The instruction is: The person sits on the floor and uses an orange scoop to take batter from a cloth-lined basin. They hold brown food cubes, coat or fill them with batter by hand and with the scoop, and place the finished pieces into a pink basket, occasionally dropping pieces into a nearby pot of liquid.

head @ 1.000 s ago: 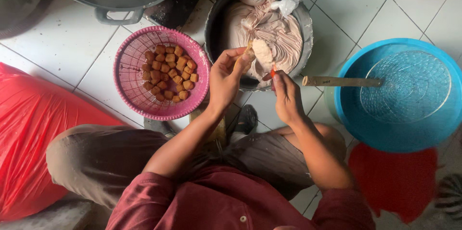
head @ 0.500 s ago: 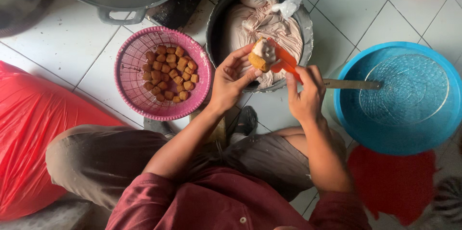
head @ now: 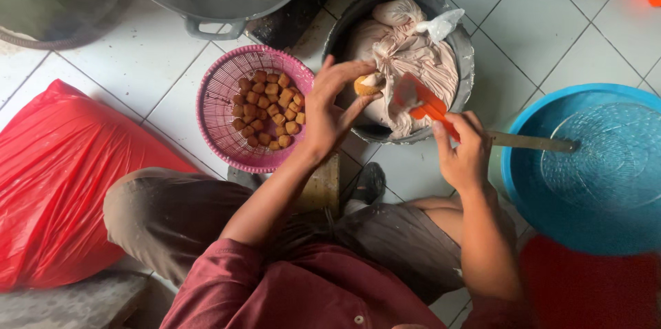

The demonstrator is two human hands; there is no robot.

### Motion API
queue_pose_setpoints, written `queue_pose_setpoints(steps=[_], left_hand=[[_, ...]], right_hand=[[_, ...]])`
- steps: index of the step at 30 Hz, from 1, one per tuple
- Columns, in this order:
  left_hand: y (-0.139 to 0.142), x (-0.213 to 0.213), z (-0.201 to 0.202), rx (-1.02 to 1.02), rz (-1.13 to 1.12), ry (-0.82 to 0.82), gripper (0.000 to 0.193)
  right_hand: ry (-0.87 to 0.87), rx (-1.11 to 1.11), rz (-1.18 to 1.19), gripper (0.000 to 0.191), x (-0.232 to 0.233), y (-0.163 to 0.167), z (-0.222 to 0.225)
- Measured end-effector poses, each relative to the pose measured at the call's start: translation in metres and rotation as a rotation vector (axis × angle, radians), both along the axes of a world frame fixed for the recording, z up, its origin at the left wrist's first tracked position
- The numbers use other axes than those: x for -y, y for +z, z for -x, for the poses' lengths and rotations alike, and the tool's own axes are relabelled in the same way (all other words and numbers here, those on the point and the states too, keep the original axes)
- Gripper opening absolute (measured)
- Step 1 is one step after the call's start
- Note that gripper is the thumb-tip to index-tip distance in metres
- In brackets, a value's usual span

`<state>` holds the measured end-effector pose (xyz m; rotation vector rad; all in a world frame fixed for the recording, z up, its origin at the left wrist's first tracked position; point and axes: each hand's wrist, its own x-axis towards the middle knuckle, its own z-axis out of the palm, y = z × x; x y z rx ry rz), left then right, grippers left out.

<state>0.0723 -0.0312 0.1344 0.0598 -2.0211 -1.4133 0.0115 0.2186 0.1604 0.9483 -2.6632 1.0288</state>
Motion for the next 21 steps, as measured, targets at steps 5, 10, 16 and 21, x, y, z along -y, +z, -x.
queue_pose_setpoints(steps=[5,10,16,21], left_hand=[[0.009,0.023,0.002,0.009,0.617,0.157,0.039],[0.009,0.011,-0.001,0.003,0.497,0.099,0.033],[-0.015,0.027,0.022,0.038,0.035,0.078,0.036],[-0.067,0.105,0.082,0.239,0.354,0.374,0.034]], right_hand=[[0.111,-0.135,0.073,0.020,0.012,0.002,-0.017],[0.024,0.164,0.074,0.022,0.018,-0.001,-0.014],[-0.019,0.701,0.150,0.028,0.018,-0.017,-0.003],[-0.011,0.870,0.322,0.030,0.013,-0.023,0.000]])
